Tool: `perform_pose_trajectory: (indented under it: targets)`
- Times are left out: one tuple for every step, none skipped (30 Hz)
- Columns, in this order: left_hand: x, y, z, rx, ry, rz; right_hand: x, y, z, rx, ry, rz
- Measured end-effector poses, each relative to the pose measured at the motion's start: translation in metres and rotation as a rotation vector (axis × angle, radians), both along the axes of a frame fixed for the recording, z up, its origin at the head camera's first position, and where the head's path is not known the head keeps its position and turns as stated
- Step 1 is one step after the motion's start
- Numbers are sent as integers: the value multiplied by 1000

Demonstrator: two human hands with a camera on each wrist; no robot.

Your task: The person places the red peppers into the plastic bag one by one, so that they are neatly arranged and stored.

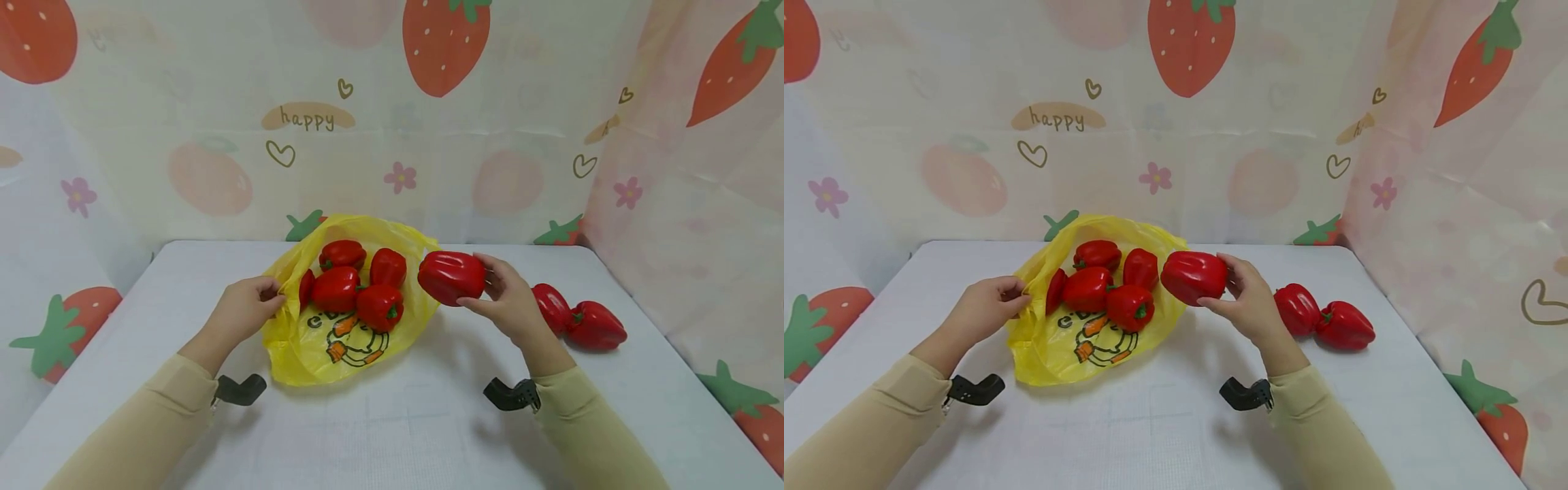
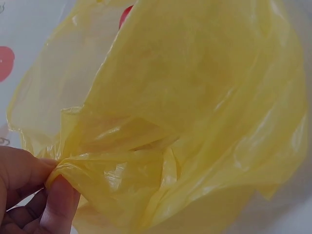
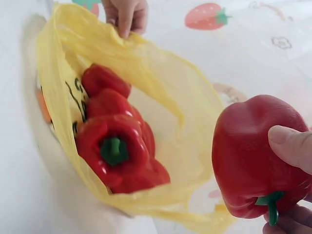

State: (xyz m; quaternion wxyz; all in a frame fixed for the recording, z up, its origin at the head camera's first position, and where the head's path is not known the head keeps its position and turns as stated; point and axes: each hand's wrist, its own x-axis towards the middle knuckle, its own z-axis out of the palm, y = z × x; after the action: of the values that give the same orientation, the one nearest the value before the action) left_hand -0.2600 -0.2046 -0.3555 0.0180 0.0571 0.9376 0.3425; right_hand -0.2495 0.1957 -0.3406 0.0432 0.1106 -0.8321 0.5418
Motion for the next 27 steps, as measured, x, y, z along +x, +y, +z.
perform_pose_trajectory:
  targets:
    - [0, 0, 0, 5, -3, 1, -1, -4, -1, -1, 1, 16]
    - [0, -1, 0, 12, -5, 2, -1, -8, -1, -1, 2, 30]
    - [1, -2, 0, 16, -9, 6, -2, -12, -2, -3, 3, 45]
    - [1, -2, 0, 20, -11, 8, -2, -17, -2, -2, 3, 59]
    - [1, -3, 0, 27, -13, 8, -3, -21, -3, 3, -1, 68]
    - [1, -3, 0, 31, -16, 10, -4, -25, -4, 6, -5, 77]
    - [1, -4, 0, 36, -19, 10, -5, -29, -5, 7, -6, 87]
    - [1, -4, 0, 41, -23, 13, -6, -33, -6, 11, -3, 98]
    - [1, -4, 0, 46, -26, 15, -7, -36, -7, 15, -3, 105]
    - [1, -5, 0, 54, -28, 15, -8, -40, -8, 21, -3, 116]
    - [1, -5, 1, 60, -32, 17, -8, -44, -9, 26, -4, 124]
    - [2, -5, 1, 66, -34, 20, -9, -48, -10, 33, -3, 138]
    - [2, -6, 1, 75, -37, 22, -9, -52, -11, 37, -5, 147]
    - [2, -6, 1, 81, -40, 25, -9, -56, -12, 45, -10, 155]
    - [2, -6, 1, 88, -43, 26, -10, -60, -13, 55, -16, 158]
    - [2, -6, 1, 93, -46, 30, -10, -64, -14, 65, -18, 166]
    - [2, -7, 1, 100, -50, 32, -10, -68, -15, 76, -22, 166]
    - [2, -7, 1, 109, -55, 34, -10, -71, -15, 87, -21, 169]
    - [2, -7, 1, 115, -61, 37, -10, -75, -16, 93, -21, 168]
    - [2, -7, 1, 122, -64, 38, -11, -78, -16, 101, -20, 168]
    - [2, -7, 1, 128, -71, 41, -11, -82, -17, 107, -18, 167]
    - [2, -7, 1, 135, -77, 45, -12, -85, -18, 111, -19, 167]
    - [2, -7, 1, 143, -80, 47, -13, -88, -18, 116, -19, 167]
    - [2, -8, 1, 145, -83, 50, -13, -92, -19, 120, -16, 170]
    - [1, -8, 1, 149, -86, 52, -14, -95, -20, 127, -17, 169]
    - [1, -9, 0, 154, -87, 54, -15, -98, -21, 137, -23, 168]
    - [1, -9, 0, 159, -90, 55, -16, -101, -22, 148, -29, 167]
